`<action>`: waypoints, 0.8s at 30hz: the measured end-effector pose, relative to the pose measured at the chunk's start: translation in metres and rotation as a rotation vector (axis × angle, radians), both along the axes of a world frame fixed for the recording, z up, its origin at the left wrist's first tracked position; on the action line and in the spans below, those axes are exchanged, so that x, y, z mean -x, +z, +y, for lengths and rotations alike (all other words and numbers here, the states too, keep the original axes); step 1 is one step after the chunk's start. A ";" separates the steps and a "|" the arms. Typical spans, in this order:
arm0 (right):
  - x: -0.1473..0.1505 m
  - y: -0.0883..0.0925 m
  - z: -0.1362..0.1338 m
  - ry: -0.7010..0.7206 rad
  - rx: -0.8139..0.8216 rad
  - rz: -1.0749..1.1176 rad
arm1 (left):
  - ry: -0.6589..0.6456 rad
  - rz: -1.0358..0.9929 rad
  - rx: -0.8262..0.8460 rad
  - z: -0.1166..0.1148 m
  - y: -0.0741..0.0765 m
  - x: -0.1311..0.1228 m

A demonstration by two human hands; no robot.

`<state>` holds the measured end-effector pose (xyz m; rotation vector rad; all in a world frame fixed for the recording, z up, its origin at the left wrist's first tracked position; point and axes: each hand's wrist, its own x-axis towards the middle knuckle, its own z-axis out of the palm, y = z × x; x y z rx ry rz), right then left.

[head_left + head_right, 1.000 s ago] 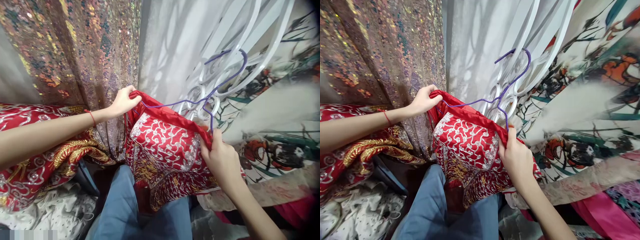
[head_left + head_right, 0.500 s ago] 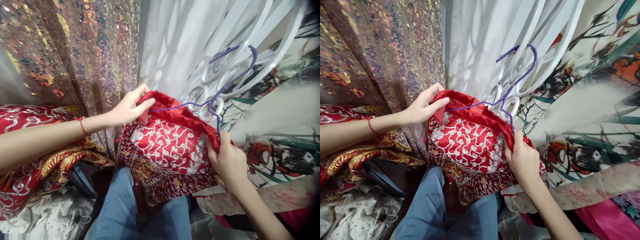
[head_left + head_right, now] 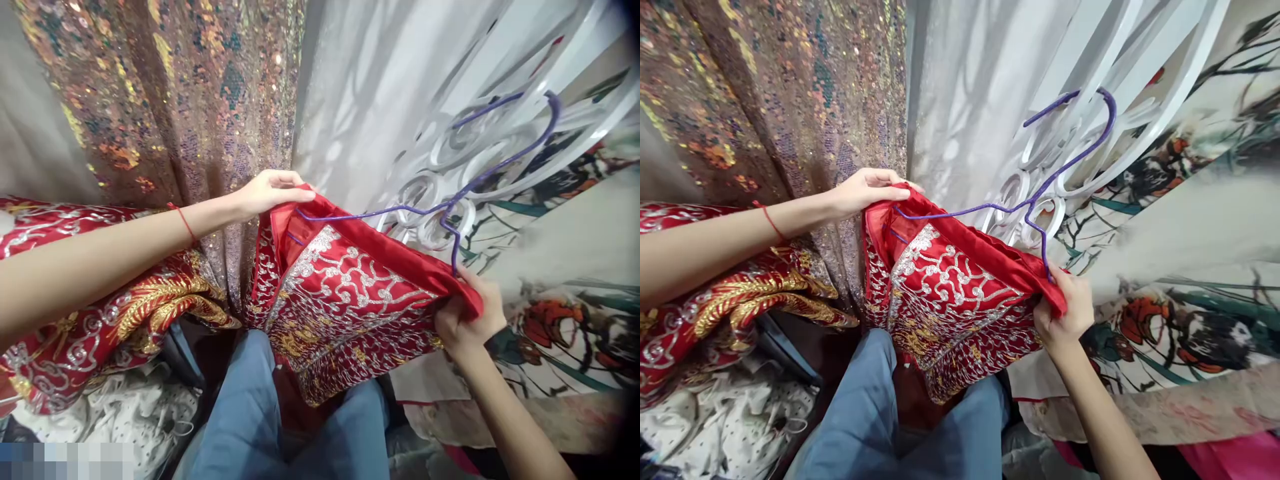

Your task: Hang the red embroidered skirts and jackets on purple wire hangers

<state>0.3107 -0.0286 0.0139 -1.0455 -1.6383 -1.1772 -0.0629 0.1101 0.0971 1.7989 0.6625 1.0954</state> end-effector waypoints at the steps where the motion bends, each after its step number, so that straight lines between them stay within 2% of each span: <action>1: -0.001 0.001 0.000 -0.014 -0.079 -0.045 | -0.031 0.036 0.020 0.000 -0.001 0.001; 4: 0.002 0.003 -0.001 -0.137 -0.235 -0.183 | -0.076 0.086 0.040 0.000 -0.003 0.002; 7: 0.020 0.004 -0.003 -0.243 -0.119 -0.182 | -0.091 0.067 0.071 0.000 -0.005 0.002; 12: 0.082 0.013 -0.001 -0.192 0.077 -0.103 | -0.064 0.010 0.118 -0.001 -0.009 -0.001; 17: 0.141 0.023 0.017 -0.062 0.394 -0.160 | -0.078 0.059 0.119 -0.002 -0.014 -0.003; 20: 0.151 0.024 0.032 -0.065 0.458 -0.136 | -0.109 0.109 0.095 -0.001 -0.013 -0.001; 24: 0.143 0.021 0.040 -0.066 0.376 -0.172 | -0.291 0.166 0.106 -0.002 -0.005 0.004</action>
